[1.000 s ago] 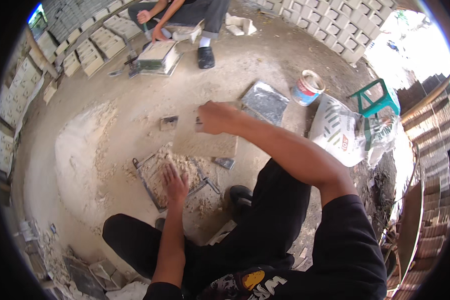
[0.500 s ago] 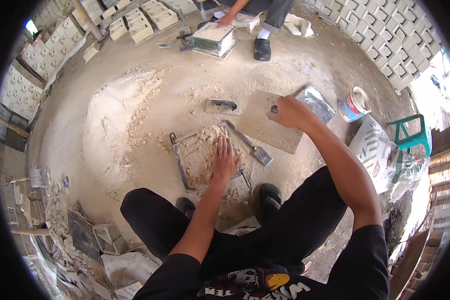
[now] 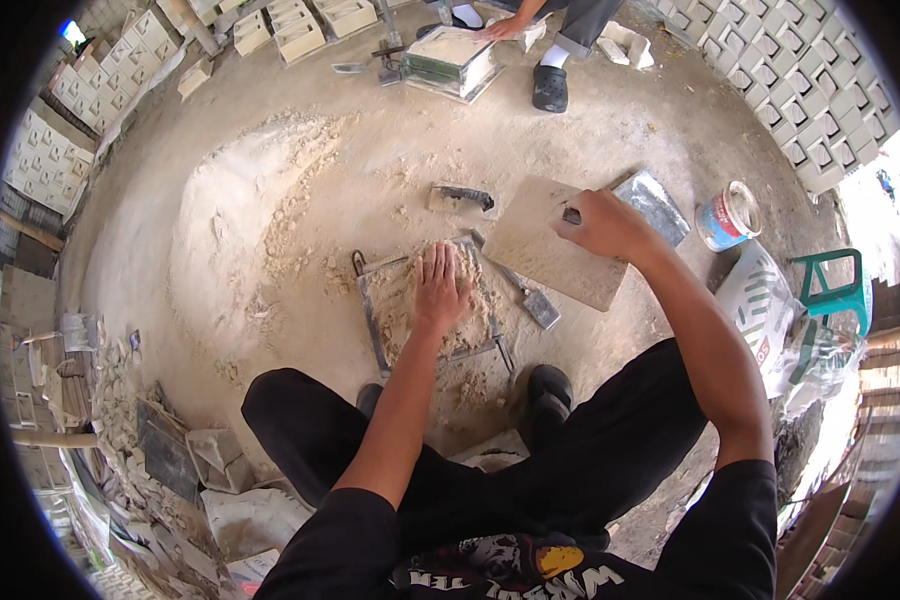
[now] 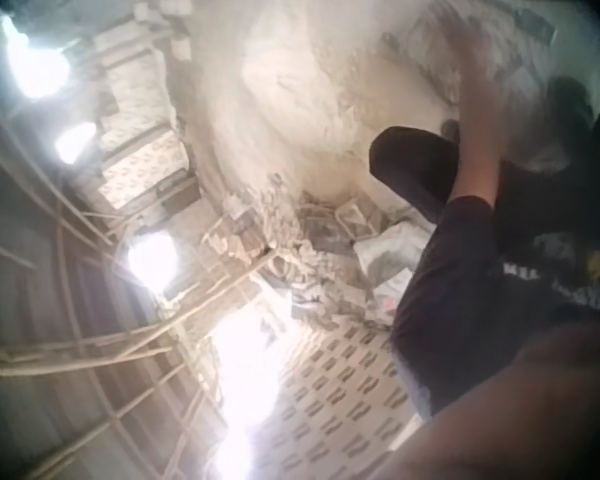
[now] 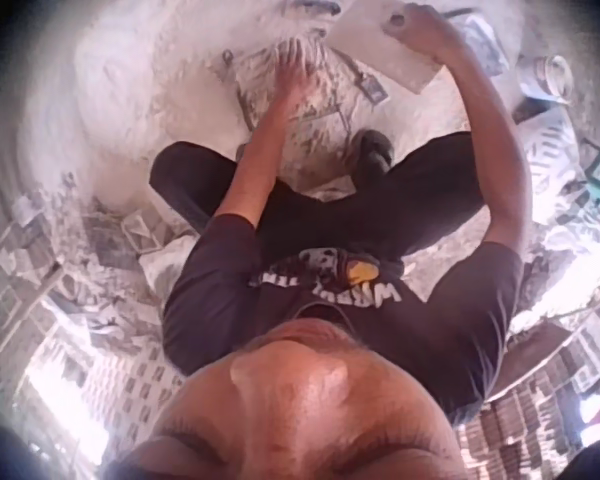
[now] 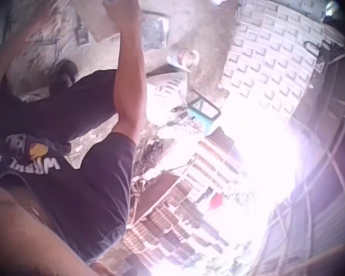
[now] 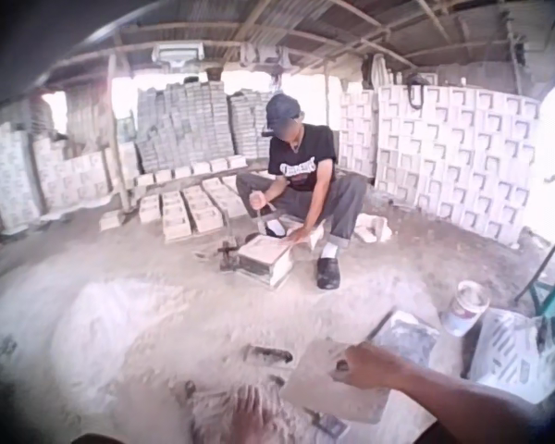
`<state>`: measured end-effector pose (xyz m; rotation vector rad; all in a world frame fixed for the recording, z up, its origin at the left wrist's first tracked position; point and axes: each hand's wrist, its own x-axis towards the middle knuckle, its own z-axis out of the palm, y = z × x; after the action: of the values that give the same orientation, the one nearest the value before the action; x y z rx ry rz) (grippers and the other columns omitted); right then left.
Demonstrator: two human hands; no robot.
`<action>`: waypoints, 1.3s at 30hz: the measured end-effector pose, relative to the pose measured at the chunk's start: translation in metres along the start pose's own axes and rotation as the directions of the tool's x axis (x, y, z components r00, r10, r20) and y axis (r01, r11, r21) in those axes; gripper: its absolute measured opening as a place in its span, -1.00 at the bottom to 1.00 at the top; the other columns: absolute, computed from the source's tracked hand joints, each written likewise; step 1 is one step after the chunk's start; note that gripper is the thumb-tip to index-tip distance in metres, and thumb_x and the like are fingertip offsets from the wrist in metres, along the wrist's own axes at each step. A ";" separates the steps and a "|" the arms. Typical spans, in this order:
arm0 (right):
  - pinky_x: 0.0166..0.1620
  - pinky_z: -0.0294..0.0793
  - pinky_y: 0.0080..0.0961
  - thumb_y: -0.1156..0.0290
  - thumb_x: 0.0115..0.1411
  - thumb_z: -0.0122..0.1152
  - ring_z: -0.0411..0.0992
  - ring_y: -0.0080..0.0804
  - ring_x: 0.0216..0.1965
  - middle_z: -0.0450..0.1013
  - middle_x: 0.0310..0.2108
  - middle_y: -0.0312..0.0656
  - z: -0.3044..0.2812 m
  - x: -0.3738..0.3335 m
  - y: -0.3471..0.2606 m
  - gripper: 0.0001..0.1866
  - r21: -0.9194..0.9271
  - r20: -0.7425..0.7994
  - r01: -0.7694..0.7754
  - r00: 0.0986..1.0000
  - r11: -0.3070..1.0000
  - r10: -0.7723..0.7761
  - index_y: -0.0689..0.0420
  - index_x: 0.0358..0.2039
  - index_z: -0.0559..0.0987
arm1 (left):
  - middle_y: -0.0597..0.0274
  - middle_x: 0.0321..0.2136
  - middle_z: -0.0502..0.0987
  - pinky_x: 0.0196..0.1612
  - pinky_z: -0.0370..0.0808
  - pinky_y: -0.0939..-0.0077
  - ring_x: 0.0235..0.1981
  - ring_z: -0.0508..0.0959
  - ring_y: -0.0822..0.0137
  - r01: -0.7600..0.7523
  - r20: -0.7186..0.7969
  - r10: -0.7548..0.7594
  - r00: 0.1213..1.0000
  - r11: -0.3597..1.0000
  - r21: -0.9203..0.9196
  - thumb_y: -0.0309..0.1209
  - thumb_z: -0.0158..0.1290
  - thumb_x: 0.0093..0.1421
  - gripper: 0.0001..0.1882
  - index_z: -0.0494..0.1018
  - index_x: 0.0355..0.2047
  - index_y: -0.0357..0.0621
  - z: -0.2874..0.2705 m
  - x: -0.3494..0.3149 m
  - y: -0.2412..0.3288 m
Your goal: The person fills a square mold with a sand mixture, levels it using a trowel and a wooden block, and then removes the metal frame to reveal the formed brick.
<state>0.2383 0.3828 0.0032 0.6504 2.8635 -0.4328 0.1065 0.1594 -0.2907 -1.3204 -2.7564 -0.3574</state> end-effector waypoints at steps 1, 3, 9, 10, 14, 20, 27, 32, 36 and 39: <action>-0.15 0.49 -0.11 0.06 0.08 0.22 0.54 0.09 -0.26 0.54 -0.35 0.20 0.004 0.001 0.000 -0.49 0.006 -0.020 0.016 1.000 1.000 -0.016 0.38 -0.33 0.56 | -0.01 0.42 -0.14 0.44 -0.26 0.09 0.44 -0.14 0.12 0.005 0.014 -0.006 1.000 0.999 0.042 0.05 -0.29 0.33 -0.18 -0.15 0.40 -0.26 0.000 -0.004 -0.010; -0.21 0.47 -0.12 0.06 0.08 0.26 0.53 0.10 -0.33 0.53 -0.43 0.19 0.008 0.001 0.009 -0.51 0.010 -0.068 0.035 0.997 0.999 -0.034 0.36 -0.39 0.55 | 0.01 0.42 -0.15 0.44 -0.26 0.09 0.44 -0.14 0.12 -0.003 0.025 0.002 1.000 0.999 0.044 0.02 -0.30 0.35 -0.21 -0.15 0.40 -0.25 -0.004 -0.013 -0.029; -0.10 0.51 -0.08 0.05 0.09 0.18 0.54 0.10 -0.20 0.54 -0.28 0.18 0.001 0.005 0.003 -0.49 -0.072 0.030 0.000 1.000 0.997 0.002 0.36 -0.29 0.56 | -0.11 0.39 -0.09 0.43 -0.21 0.05 0.43 -0.11 0.02 0.166 -0.076 -0.166 0.983 0.986 -0.006 -0.09 -0.24 0.37 -0.26 -0.12 0.37 -0.32 -0.017 -0.041 -0.068; -0.10 0.51 -0.08 0.04 0.09 0.18 0.54 0.10 -0.20 0.54 -0.27 0.18 0.002 0.007 0.001 -0.48 -0.065 0.022 0.020 1.000 0.998 -0.018 0.36 -0.29 0.56 | -0.13 0.39 -0.08 0.42 -0.19 0.05 0.42 -0.10 0.02 0.197 -0.088 -0.201 0.976 0.979 -0.053 -0.09 -0.23 0.36 -0.26 -0.12 0.37 -0.33 -0.015 -0.046 -0.074; -0.10 0.51 -0.09 0.03 0.10 0.18 0.53 0.12 -0.21 0.54 -0.27 0.18 0.001 0.008 0.004 -0.46 -0.040 0.006 0.040 0.999 0.998 -0.040 0.37 -0.29 0.56 | -0.18 0.37 -0.05 0.42 -0.15 0.06 0.41 -0.05 -0.02 0.241 -0.078 -0.251 0.965 0.964 -0.116 -0.13 -0.23 0.36 -0.28 -0.11 0.36 -0.36 -0.010 -0.047 -0.067; -0.08 0.49 -0.10 0.02 0.10 0.19 0.53 0.11 -0.17 0.54 -0.26 0.18 -0.001 0.001 0.000 -0.46 -0.043 0.035 0.020 0.999 0.999 -0.019 0.36 -0.25 0.55 | -0.08 0.30 0.16 0.35 0.11 0.21 0.32 0.16 0.01 0.244 -0.171 -0.310 0.935 0.915 -0.321 -0.30 -0.10 0.31 -0.40 0.11 0.31 -0.25 -0.009 -0.051 -0.070; -0.10 0.49 -0.10 0.03 0.09 0.21 0.53 0.10 -0.19 0.55 -0.26 0.18 -0.003 -0.008 0.002 -0.47 -0.049 0.010 -0.021 1.000 0.999 0.021 0.35 -0.24 0.56 | 0.02 0.01 0.51 0.03 0.46 0.22 0.00 0.49 0.03 0.222 -0.195 -0.311 0.930 0.900 -0.376 -0.45 0.07 0.20 -0.68 0.51 -0.02 -0.18 -0.030 -0.047 -0.080; -0.13 0.51 -0.10 0.03 0.08 0.20 0.54 0.09 -0.21 0.55 -0.27 0.18 -0.003 -0.002 0.011 -0.47 -0.082 0.009 -0.001 1.000 0.997 0.002 0.36 -0.27 0.57 | -0.03 -0.20 0.60 -0.06 0.50 0.29 -0.15 0.58 0.02 0.147 -0.244 -0.330 0.912 0.819 -0.555 -0.45 0.10 0.19 -0.74 0.55 -0.11 -0.23 -0.041 -0.037 -0.053; -0.14 0.51 -0.11 0.03 0.09 0.17 0.54 0.08 -0.21 0.55 -0.28 0.17 -0.001 0.000 0.006 -0.46 -0.086 0.000 0.013 1.000 0.996 -0.013 0.37 -0.27 0.57 | -0.02 -0.30 0.63 -0.18 0.54 0.38 -0.26 0.63 0.06 0.141 -0.212 -0.333 0.919 0.778 -0.613 -0.44 0.14 0.18 -0.79 0.58 -0.19 -0.28 -0.039 -0.033 -0.042; -0.12 0.51 -0.10 0.02 0.11 0.16 0.54 0.08 -0.20 0.55 -0.27 0.17 -0.001 -0.002 0.004 -0.46 -0.091 0.003 0.031 1.000 0.995 -0.030 0.37 -0.27 0.57 | -0.02 -0.29 0.63 -0.18 0.53 0.38 -0.24 0.64 0.09 0.181 -0.116 -0.301 0.946 0.792 -0.583 -0.44 0.14 0.19 -0.80 0.59 -0.21 -0.28 -0.034 -0.037 -0.035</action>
<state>0.2419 0.3855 0.0035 0.5908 2.8752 -0.3051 0.1012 0.1022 -0.2695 -0.9124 -2.7363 -1.3428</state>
